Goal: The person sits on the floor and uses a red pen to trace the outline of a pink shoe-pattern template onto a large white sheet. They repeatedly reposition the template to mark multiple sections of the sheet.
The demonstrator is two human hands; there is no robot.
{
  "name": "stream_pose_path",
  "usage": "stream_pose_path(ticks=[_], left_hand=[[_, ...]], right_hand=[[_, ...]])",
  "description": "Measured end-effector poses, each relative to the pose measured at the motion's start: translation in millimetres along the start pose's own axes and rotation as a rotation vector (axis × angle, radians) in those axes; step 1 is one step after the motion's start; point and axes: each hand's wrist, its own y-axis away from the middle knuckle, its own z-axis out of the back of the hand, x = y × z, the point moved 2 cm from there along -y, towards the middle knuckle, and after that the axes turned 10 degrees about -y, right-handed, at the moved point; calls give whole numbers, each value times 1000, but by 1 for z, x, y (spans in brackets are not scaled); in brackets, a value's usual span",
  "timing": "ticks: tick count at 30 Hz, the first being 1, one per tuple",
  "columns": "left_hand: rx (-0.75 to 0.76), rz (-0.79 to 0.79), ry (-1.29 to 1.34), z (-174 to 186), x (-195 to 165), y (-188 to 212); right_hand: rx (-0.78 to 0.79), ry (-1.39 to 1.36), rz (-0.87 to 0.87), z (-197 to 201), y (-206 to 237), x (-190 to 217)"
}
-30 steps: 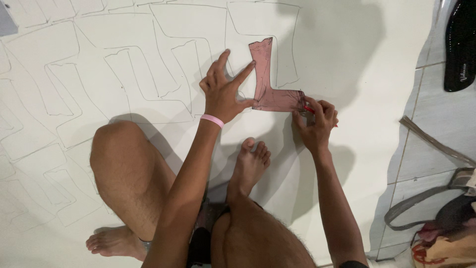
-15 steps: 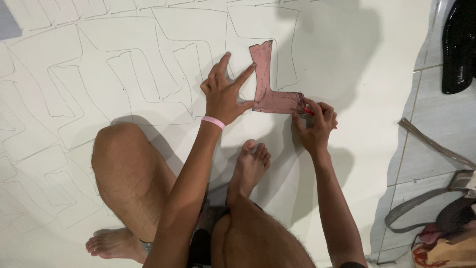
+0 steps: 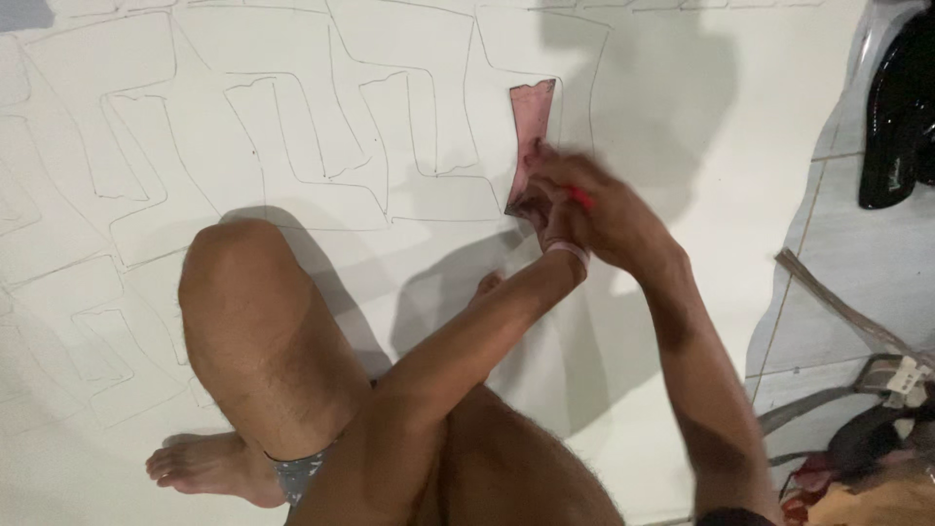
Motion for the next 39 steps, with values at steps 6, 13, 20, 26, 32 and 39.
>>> stream_pose_path(ticks=[6, 13, 20, 26, 32, 39], left_hand=[[-55, 695, 84, 1, 9, 20], [-49, 489, 6, 0, 21, 25], [-119, 136, 292, -10, 22, 10], [-15, 566, 491, 0, 16, 12], [-24, 567, 235, -6, 19, 15], [-199, 382, 514, -9, 32, 18]], right_hand=[[300, 673, 102, -17, -29, 25], [325, 1041, 307, -17, -37, 14], [213, 842, 108, 5, -70, 49], [432, 800, 131, -24, -56, 59], [434, 890, 135, -23, -53, 43], [33, 925, 371, 18, -93, 47]])
